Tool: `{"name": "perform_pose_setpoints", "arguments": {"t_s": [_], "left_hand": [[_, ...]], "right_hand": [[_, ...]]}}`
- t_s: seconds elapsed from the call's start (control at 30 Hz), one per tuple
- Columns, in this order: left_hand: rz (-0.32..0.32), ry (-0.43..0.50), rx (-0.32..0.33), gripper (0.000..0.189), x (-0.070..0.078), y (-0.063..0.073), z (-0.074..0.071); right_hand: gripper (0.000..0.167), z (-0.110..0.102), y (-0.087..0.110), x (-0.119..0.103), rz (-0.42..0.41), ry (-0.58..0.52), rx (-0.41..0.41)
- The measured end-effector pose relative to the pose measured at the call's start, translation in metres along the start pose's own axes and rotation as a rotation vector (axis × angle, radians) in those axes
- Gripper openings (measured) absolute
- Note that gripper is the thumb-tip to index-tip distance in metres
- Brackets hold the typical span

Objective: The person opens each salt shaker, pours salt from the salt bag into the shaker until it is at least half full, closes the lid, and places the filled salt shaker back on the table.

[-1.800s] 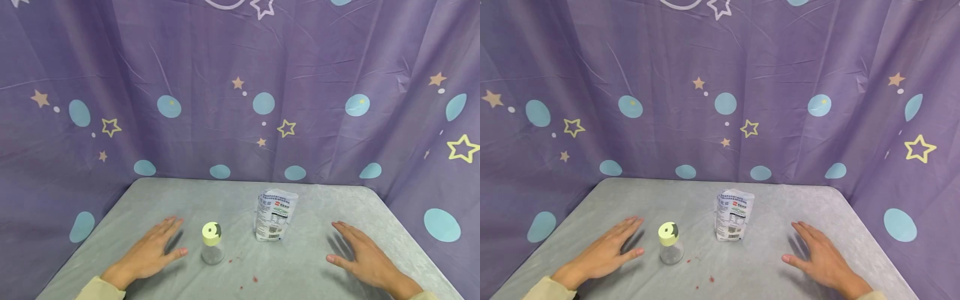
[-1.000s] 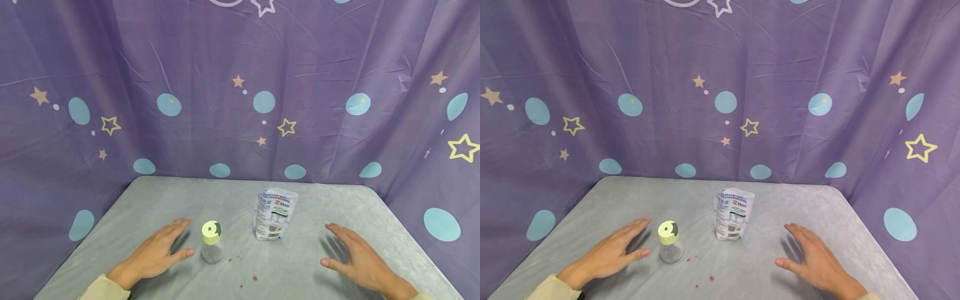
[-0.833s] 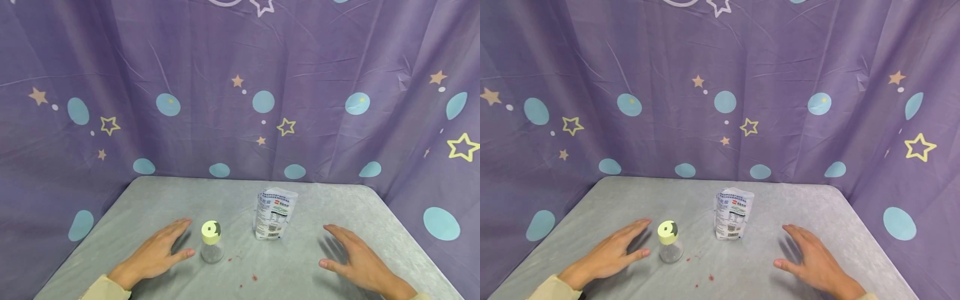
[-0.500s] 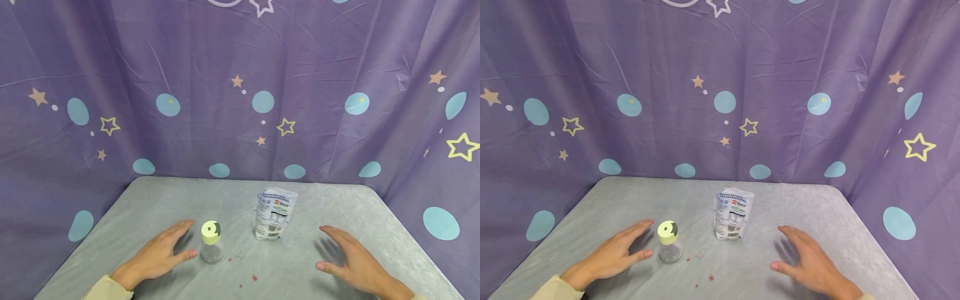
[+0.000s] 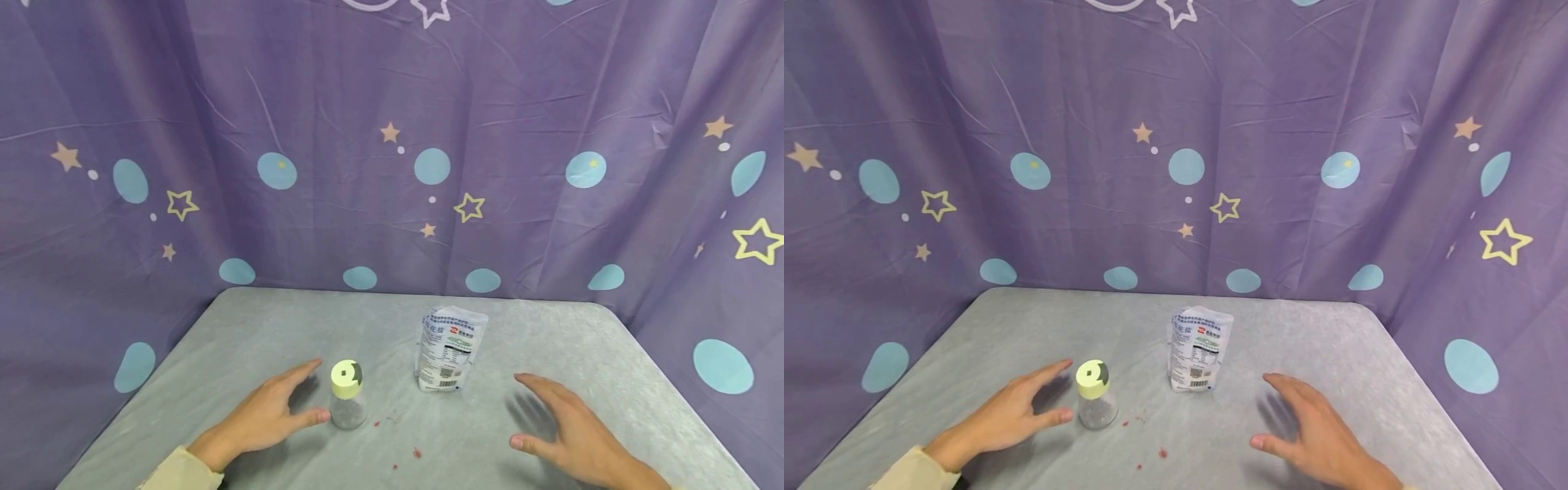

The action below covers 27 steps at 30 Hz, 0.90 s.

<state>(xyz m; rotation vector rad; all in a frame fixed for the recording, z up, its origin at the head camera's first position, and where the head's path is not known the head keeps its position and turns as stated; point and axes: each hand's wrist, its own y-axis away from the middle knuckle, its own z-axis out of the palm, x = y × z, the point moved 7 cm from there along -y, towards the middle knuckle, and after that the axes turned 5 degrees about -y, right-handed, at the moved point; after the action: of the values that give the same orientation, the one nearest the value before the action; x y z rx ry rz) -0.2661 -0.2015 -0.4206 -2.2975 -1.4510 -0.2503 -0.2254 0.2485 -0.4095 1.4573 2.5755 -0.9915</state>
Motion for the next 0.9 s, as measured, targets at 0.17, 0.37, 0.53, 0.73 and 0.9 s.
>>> {"name": "perform_pose_setpoints", "arguments": {"t_s": [0.17,0.37,0.53,0.73,0.9], "left_hand": [[-0.034,0.076,-0.044,0.094,0.0,-0.003,0.005],[-0.041,0.133,-0.058,0.095,0.003,-0.006,0.007],[-0.023,0.183,-0.055,0.093,0.006,-0.008,0.008],[-0.043,0.266,-0.09,0.09,0.009,-0.01,0.012],[-0.049,0.272,-0.1,0.09,0.015,-0.012,0.014]], "right_hand": [[0.089,0.002,0.001,-0.004,0.001,-0.009,-0.004],[0.089,0.003,0.0,-0.007,-0.006,-0.023,-0.005],[0.088,0.004,-0.002,-0.009,-0.013,-0.033,-0.005],[0.087,0.005,-0.002,-0.011,-0.007,-0.04,-0.01],[0.087,0.006,-0.001,-0.011,0.02,-0.03,-0.026]]}}
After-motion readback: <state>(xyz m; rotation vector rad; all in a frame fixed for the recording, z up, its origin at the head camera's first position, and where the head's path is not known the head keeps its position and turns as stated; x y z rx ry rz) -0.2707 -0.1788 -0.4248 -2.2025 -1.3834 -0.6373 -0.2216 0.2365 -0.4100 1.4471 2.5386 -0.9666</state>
